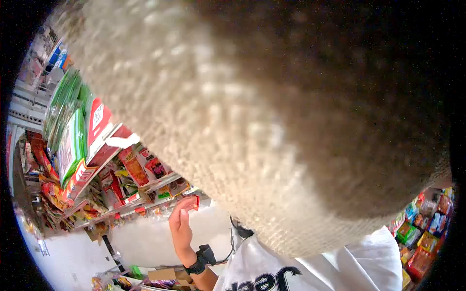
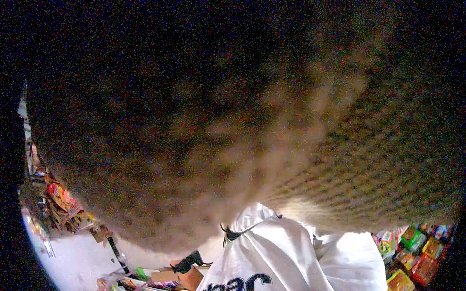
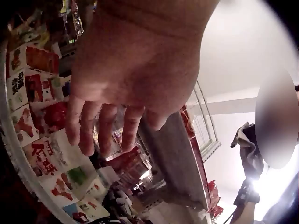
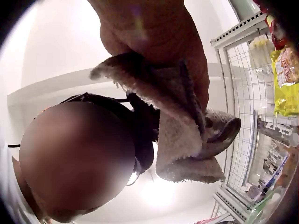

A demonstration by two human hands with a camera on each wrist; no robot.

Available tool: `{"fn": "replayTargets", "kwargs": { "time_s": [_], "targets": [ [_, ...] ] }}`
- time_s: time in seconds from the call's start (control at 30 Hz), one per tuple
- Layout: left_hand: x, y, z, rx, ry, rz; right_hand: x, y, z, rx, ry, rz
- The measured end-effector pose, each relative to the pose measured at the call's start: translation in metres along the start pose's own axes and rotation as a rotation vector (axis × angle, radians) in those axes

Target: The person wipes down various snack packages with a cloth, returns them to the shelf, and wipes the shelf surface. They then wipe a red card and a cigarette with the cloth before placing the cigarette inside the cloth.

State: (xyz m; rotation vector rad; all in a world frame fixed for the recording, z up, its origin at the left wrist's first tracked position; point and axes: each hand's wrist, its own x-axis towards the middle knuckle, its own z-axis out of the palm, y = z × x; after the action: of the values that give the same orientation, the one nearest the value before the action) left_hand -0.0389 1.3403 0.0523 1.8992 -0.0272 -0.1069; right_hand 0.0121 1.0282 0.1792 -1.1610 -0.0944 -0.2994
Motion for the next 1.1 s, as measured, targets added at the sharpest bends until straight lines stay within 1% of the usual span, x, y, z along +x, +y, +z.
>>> {"fn": "replayTargets", "kwargs": {
  "time_s": [0.03, 0.07, 0.1, 0.17, 0.2, 0.23, 0.33, 0.4, 0.47, 0.53, 0.6, 0.63, 0.73, 0.77, 0.83, 0.93, 1.0, 1.03, 1.07, 1.1],
  "targets": [
    [-0.005, 0.001, -0.006, -0.034, -0.017, -0.009, -0.008, -0.003, 0.007, 0.016, 0.009, -0.001],
    [-0.012, -0.009, -0.018, 0.032, -0.022, -0.070, -0.019, -0.002, 0.017, 0.022, 0.019, 0.004],
    [-0.022, -0.028, -0.032, 0.099, -0.029, -0.131, -0.029, -0.003, 0.022, 0.028, 0.033, 0.008],
    [-0.052, -0.085, -0.055, 0.208, 0.068, -0.084, -0.045, -0.004, 0.037, 0.050, 0.046, 0.022],
    [-0.065, -0.109, -0.067, 0.235, 0.100, -0.092, -0.057, 0.000, 0.047, 0.052, 0.056, 0.023],
    [-0.076, -0.121, -0.077, 0.239, 0.112, -0.116, -0.066, 0.001, 0.056, 0.061, 0.063, 0.029],
    [-0.111, -0.144, -0.097, 0.200, 0.119, -0.235, -0.088, 0.005, 0.076, 0.081, 0.077, 0.046],
    [-0.129, -0.152, -0.106, 0.180, 0.123, -0.271, -0.101, 0.006, 0.087, 0.101, 0.096, 0.046],
    [-0.138, -0.153, -0.114, 0.179, 0.116, -0.270, -0.112, 0.005, 0.098, 0.125, 0.125, 0.039],
    [-0.135, -0.143, -0.119, 0.179, 0.086, -0.239, -0.120, 0.004, 0.108, 0.148, 0.143, 0.031],
    [-0.124, -0.110, -0.115, 0.063, 0.021, -0.162, -0.127, 0.002, 0.115, 0.176, 0.168, 0.023],
    [-0.117, -0.081, -0.107, -0.129, -0.030, -0.120, -0.129, 0.001, 0.118, 0.191, 0.181, 0.020],
    [-0.121, -0.078, -0.112, -0.133, -0.048, -0.073, -0.132, -0.006, 0.123, 0.238, 0.225, 0.001],
    [-0.125, -0.077, -0.113, -0.060, -0.023, -0.092, -0.132, -0.010, 0.123, 0.253, 0.244, -0.006],
    [-0.121, -0.073, -0.101, -0.105, -0.063, -0.042, -0.129, -0.022, 0.118, 0.288, 0.296, -0.017],
    [-0.124, -0.082, -0.104, -0.115, -0.066, -0.067, -0.129, -0.032, 0.113, 0.344, 0.412, -0.018],
    [-0.126, -0.092, -0.121, -0.132, -0.062, -0.072, -0.135, -0.024, 0.106, 0.353, 0.479, 0.024],
    [-0.129, -0.095, -0.128, -0.143, -0.059, -0.079, -0.140, -0.015, 0.089, 0.321, 0.460, 0.100],
    [-0.128, -0.098, -0.127, -0.172, -0.058, -0.065, -0.141, -0.009, 0.082, 0.285, 0.508, 0.128],
    [-0.128, -0.099, -0.126, -0.186, -0.050, -0.062, -0.141, -0.007, 0.089, 0.267, 0.519, 0.139]
  ]
}}
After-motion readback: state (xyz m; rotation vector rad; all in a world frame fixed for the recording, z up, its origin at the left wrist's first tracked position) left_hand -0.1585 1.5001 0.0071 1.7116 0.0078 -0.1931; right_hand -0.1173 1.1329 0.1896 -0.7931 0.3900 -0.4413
